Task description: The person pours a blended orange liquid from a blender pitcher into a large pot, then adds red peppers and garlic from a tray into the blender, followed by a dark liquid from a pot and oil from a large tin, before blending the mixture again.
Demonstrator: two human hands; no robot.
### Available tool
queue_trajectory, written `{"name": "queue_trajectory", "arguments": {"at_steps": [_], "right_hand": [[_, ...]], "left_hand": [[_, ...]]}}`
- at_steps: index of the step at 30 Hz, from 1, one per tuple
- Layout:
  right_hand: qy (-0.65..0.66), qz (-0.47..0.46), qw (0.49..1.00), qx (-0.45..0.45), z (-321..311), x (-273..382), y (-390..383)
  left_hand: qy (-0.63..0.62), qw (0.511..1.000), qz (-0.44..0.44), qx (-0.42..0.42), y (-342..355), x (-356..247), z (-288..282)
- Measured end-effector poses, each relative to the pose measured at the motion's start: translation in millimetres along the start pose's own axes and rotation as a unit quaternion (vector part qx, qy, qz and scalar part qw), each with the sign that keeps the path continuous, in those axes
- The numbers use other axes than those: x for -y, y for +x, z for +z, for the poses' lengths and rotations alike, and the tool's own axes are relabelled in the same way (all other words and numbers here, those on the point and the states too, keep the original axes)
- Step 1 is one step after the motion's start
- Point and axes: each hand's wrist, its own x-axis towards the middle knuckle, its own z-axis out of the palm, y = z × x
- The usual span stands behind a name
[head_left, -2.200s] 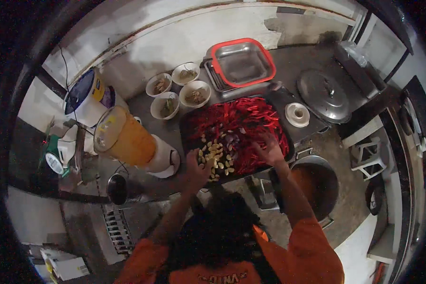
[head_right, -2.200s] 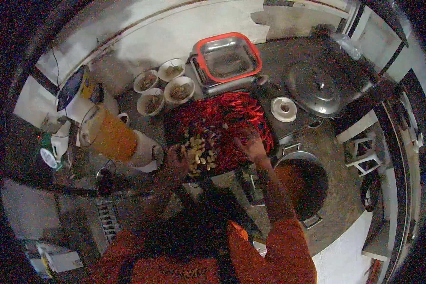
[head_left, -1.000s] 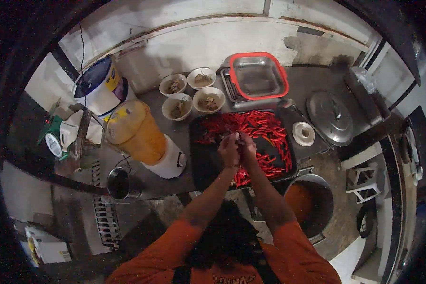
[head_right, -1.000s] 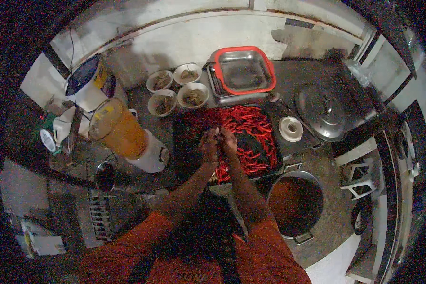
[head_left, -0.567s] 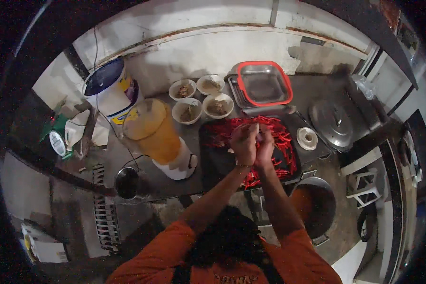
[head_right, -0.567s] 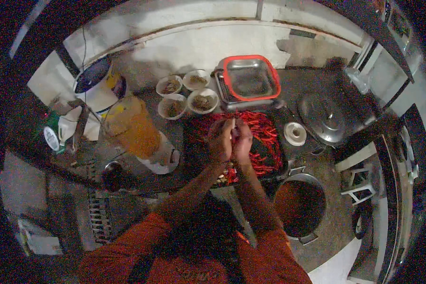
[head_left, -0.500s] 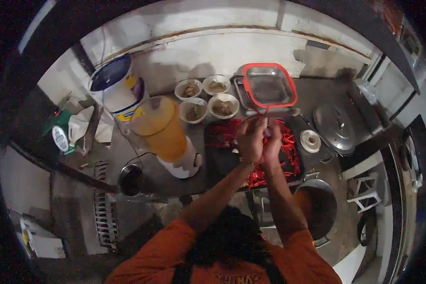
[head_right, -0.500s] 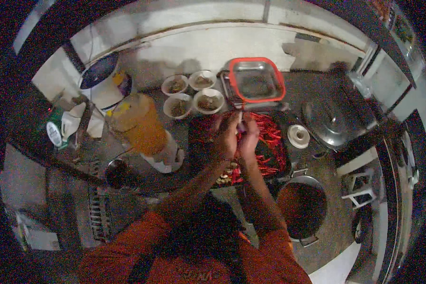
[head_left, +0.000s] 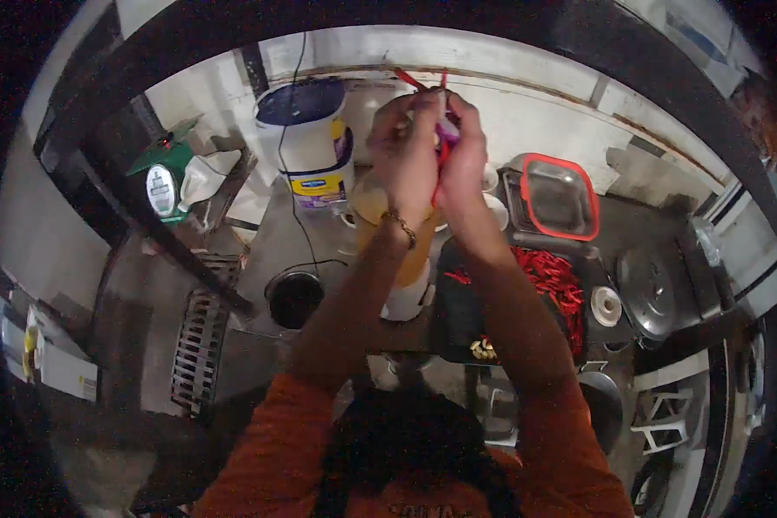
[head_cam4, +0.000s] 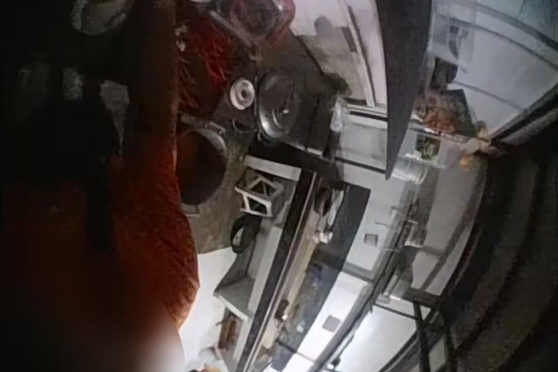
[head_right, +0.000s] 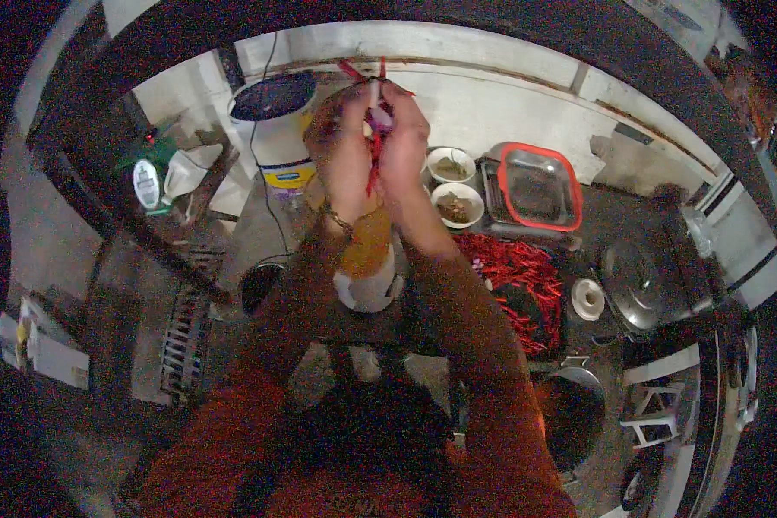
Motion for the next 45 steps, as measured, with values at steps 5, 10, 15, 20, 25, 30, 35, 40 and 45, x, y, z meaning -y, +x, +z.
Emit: {"name": "queue_trajectory", "arguments": {"at_steps": [5, 10, 15, 20, 25, 30, 35, 40, 45], "right_hand": [[-0.026, 0.036, 0.998, 0.038, 7, -23, 5], [-0.145, 0.014, 0.988, 0.040, 12, -18, -5], [-0.172, -0.006, 0.984, 0.049, -9, -29, -1], [-0.258, -0.051, 0.961, 0.082, -10, -29, -10], [-0.341, -0.047, 0.936, 0.074, -10, -26, -24], [-0.426, -0.055, 0.902, 0.048, -48, -1, -22], [-0.447, -0.103, 0.885, 0.078, -151, 56, -68], [-0.675, -0.136, 0.679, 0.256, -377, 48, -230], [-0.781, -0.054, 0.546, 0.298, -355, 28, -244]], "left_hand": [[0.008, 0.998, -0.058, -0.006, 15, 7, -36], [0.068, 0.993, -0.088, 0.026, 17, 19, -60], [0.025, 0.990, -0.125, 0.056, 16, 21, -66], [0.130, 0.979, -0.136, 0.081, 21, 3, -73], [0.234, 0.948, -0.137, 0.167, 27, 10, -87], [0.227, 0.932, -0.166, 0.231, 16, 4, -77], [0.350, 0.862, 0.133, 0.343, 35, -12, -124], [0.135, 0.952, -0.037, 0.273, -64, -44, -68], [0.037, 0.890, -0.162, 0.424, -167, 16, -64]]}}
